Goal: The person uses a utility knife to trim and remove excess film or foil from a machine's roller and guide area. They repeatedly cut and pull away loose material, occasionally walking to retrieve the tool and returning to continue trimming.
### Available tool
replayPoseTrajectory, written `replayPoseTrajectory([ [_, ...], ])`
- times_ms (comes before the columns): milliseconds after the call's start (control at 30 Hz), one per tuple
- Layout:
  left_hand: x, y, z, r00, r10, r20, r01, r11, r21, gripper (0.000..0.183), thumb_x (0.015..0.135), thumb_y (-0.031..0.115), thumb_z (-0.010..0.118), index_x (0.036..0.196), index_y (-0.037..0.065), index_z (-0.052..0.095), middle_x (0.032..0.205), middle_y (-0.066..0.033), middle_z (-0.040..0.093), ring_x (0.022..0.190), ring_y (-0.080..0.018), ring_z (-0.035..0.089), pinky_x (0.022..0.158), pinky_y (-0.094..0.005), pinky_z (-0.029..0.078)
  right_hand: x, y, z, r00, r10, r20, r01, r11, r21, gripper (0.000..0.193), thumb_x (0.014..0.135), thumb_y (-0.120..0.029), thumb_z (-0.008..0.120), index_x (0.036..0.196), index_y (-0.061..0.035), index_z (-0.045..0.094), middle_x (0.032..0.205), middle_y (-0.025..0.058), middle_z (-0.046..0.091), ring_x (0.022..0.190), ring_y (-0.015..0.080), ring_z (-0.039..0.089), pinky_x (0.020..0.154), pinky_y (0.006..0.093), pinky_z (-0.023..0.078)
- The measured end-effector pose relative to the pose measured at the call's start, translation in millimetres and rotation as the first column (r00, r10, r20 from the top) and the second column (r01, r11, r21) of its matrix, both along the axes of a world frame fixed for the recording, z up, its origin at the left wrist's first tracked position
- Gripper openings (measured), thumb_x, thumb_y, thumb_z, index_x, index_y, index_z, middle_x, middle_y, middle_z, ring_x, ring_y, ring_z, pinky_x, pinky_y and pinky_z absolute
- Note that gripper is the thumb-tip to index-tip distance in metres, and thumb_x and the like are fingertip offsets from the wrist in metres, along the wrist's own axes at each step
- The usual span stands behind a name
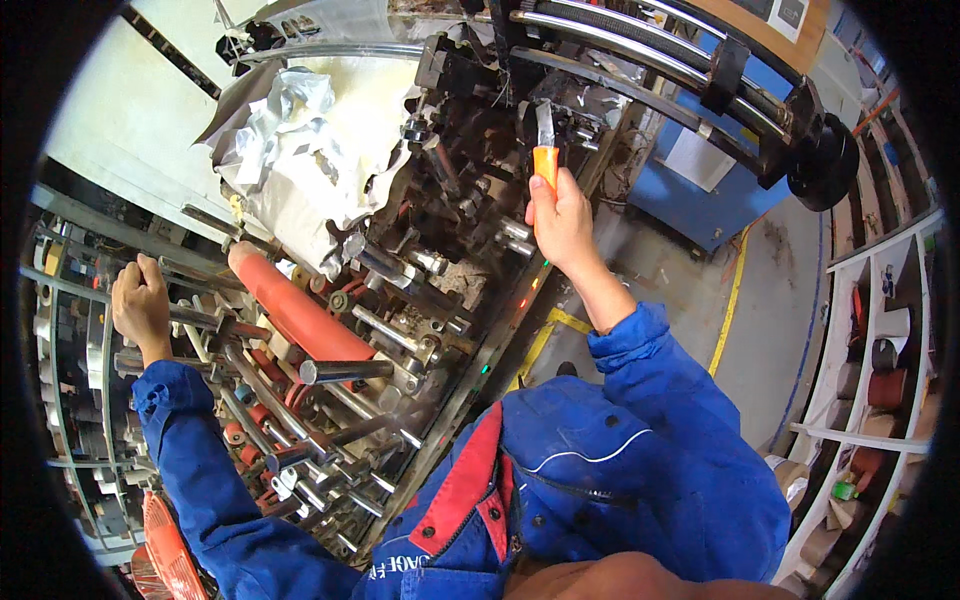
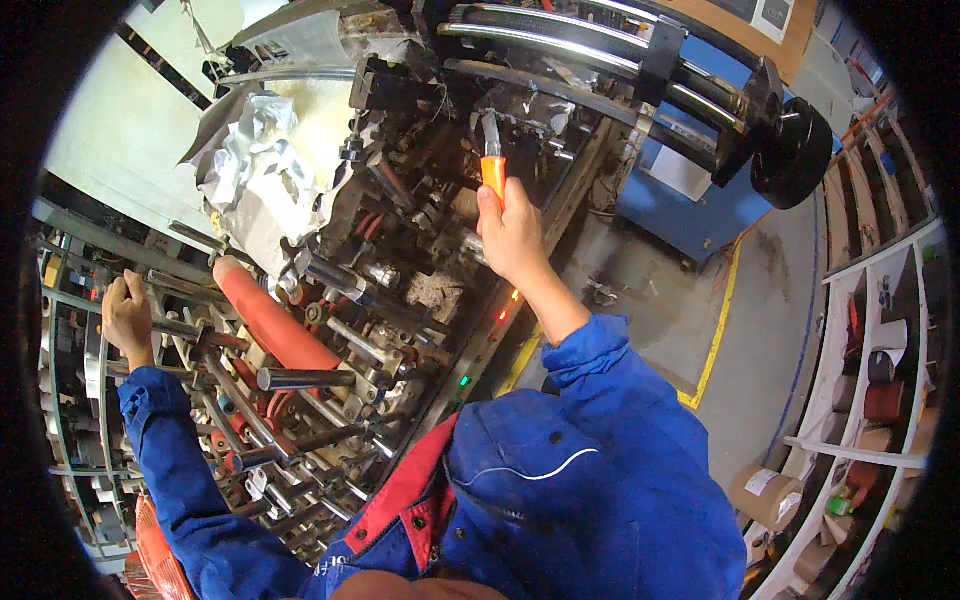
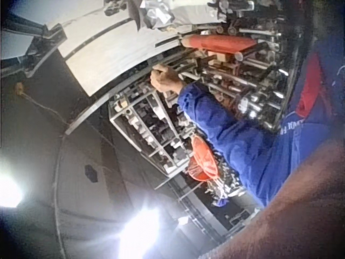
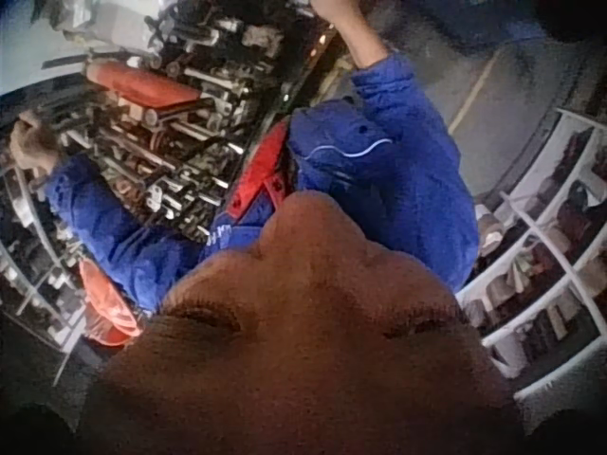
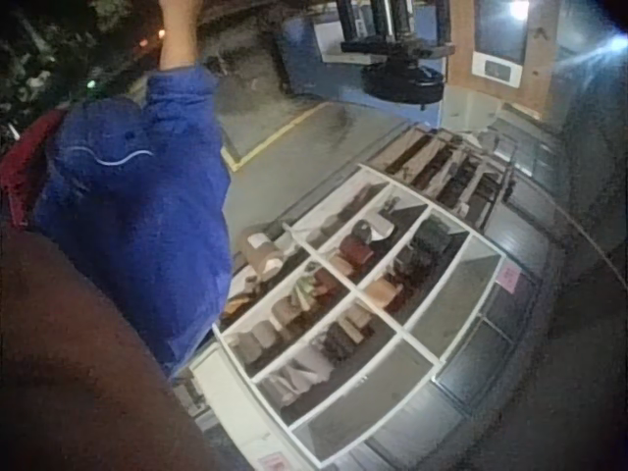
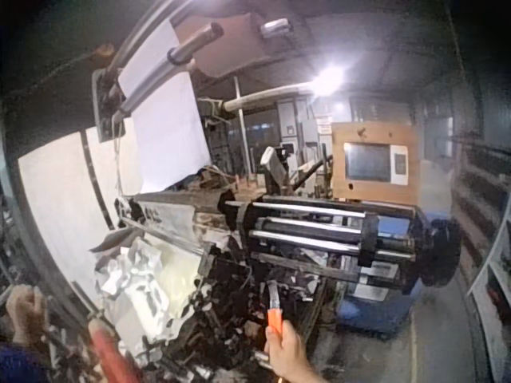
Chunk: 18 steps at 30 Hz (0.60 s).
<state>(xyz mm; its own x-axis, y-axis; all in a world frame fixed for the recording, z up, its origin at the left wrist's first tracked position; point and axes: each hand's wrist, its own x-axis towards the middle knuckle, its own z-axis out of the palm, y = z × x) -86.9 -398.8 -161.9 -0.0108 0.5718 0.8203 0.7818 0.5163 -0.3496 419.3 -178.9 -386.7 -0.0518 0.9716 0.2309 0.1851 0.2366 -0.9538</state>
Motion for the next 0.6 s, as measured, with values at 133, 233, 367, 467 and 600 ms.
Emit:
replayPoseTrajectory([
  [133,-3.0,1.9,-0.4,0.999,-0.024,-0.023,0.024,0.999,0.022,0.038,0.100,0.028,0.062,0.069,0.008,0.058,0.075,-0.0097,0.065,0.074,-0.0328,0.064,0.065,-0.0474,0.050,24.0,-8.2,-24.7,0.993,-0.051,0.106,0.068,0.985,-0.161,0.033,0.107,-0.035,0.056,0.107,-0.0029,0.058,0.070,0.0126,0.066,0.062,0.0254,0.070,0.062,0.0425,0.053],
  [233,-7.3,1.7,-1.5,0.999,-0.009,-0.036,0.010,1.000,0.016,0.038,0.100,0.029,0.062,0.069,0.008,0.058,0.076,-0.0091,0.065,0.074,-0.0329,0.064,0.065,-0.0480,0.049,42.2,-31.2,-31.5,0.985,0.081,0.150,-0.056,0.986,-0.159,0.027,0.106,-0.032,0.060,0.107,-0.0050,0.057,0.071,0.0066,0.064,0.062,0.0188,0.066,0.059,0.0360,0.051],
  [367,-10.0,1.3,-2.1,1.000,-0.004,-0.031,0.004,1.000,0.016,0.038,0.101,0.030,0.062,0.069,0.009,0.058,0.076,-0.0092,0.065,0.076,-0.0334,0.065,0.065,-0.0491,0.049,55.3,-60.4,-17.9,0.872,0.342,-0.350,-0.432,0.874,-0.222,0.018,0.103,-0.026,0.064,0.103,-0.0099,0.055,0.068,0.0033,0.058,0.057,0.0132,0.056,0.053,0.0267,0.044],
  [467,-6.7,1.9,-0.9,1.000,0.012,-0.019,-0.012,1.000,0.020,0.038,0.101,0.030,0.061,0.069,0.009,0.059,0.077,-0.0097,0.066,0.077,-0.0340,0.065,0.066,-0.0494,0.049,62.2,-71.2,0.3,0.278,0.526,-0.804,-0.857,0.513,0.039,0.027,0.101,-0.034,0.061,0.097,-0.0091,0.052,0.075,0.0094,0.060,0.060,0.0134,0.054,0.056,0.0275,0.044],
  [600,2.2,1.4,-1.0,0.997,0.037,0.061,-0.039,0.999,0.029,0.038,0.101,0.031,0.061,0.071,0.008,0.060,0.078,-0.0107,0.067,0.078,-0.0351,0.065,0.067,-0.0502,0.049,54.8,-88.0,15.1,-0.123,0.424,-0.897,-0.933,0.257,0.250,0.040,0.099,-0.046,0.058,0.098,-0.0065,0.051,0.073,0.0147,0.058,0.064,0.0217,0.056,0.056,0.0328,0.047],
])
